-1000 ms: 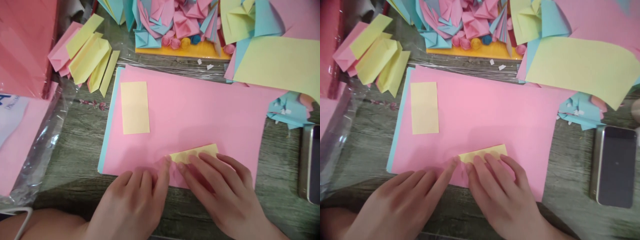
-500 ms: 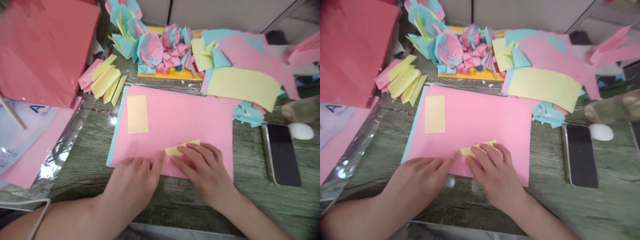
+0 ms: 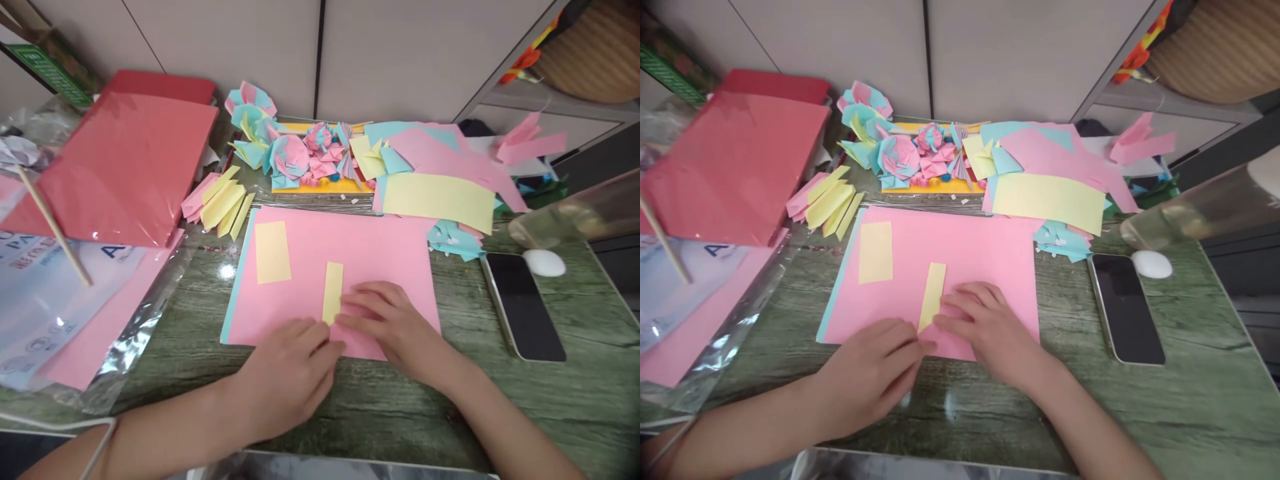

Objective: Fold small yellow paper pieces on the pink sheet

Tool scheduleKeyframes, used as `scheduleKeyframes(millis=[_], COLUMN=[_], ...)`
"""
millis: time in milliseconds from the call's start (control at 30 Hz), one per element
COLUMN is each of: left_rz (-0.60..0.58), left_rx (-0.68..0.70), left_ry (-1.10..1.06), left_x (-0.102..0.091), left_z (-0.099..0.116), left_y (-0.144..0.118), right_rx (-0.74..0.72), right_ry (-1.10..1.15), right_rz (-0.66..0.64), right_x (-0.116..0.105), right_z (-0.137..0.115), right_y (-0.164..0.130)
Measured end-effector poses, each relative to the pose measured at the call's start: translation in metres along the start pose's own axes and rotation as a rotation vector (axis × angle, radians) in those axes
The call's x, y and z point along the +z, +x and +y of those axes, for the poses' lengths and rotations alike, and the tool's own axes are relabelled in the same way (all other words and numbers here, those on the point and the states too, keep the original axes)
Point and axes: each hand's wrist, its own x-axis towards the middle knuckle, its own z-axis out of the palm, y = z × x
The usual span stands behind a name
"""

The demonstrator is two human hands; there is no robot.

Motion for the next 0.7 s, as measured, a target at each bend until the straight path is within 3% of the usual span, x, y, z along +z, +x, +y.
scheduleKeyframes(millis=[133,333,500,567,700], left_rz=[0.059,-0.061,-0.076,-0.073,-0.059], left_rx=[-0.06,0.034,0.097,0.123,0.138], left_ry=[0.097,0.103,0.11,0.119,0.139], left_x=[-0.003,0.005,0.01,0.011,0.012], left_z=[-0.017,-0.029,-0.03,-0.032,-0.036], left_y=[0.009,0.012,0.011,0.011,0.012], right_rx=[-0.044,0.002,0.256,0.337,0.337], right_ry=[0.039,0.121,-0.002,-0.047,-0.011], right_rz=[-0.031,0.019,0.233,0.221,0.147], right_x=[-0.008,-0.012,-0.001,0.003,0.004], right_z=[0.004,0.01,0.012,0.012,0.009], right_y=[-0.004,-0.008,-0.005,-0.002,0.0])
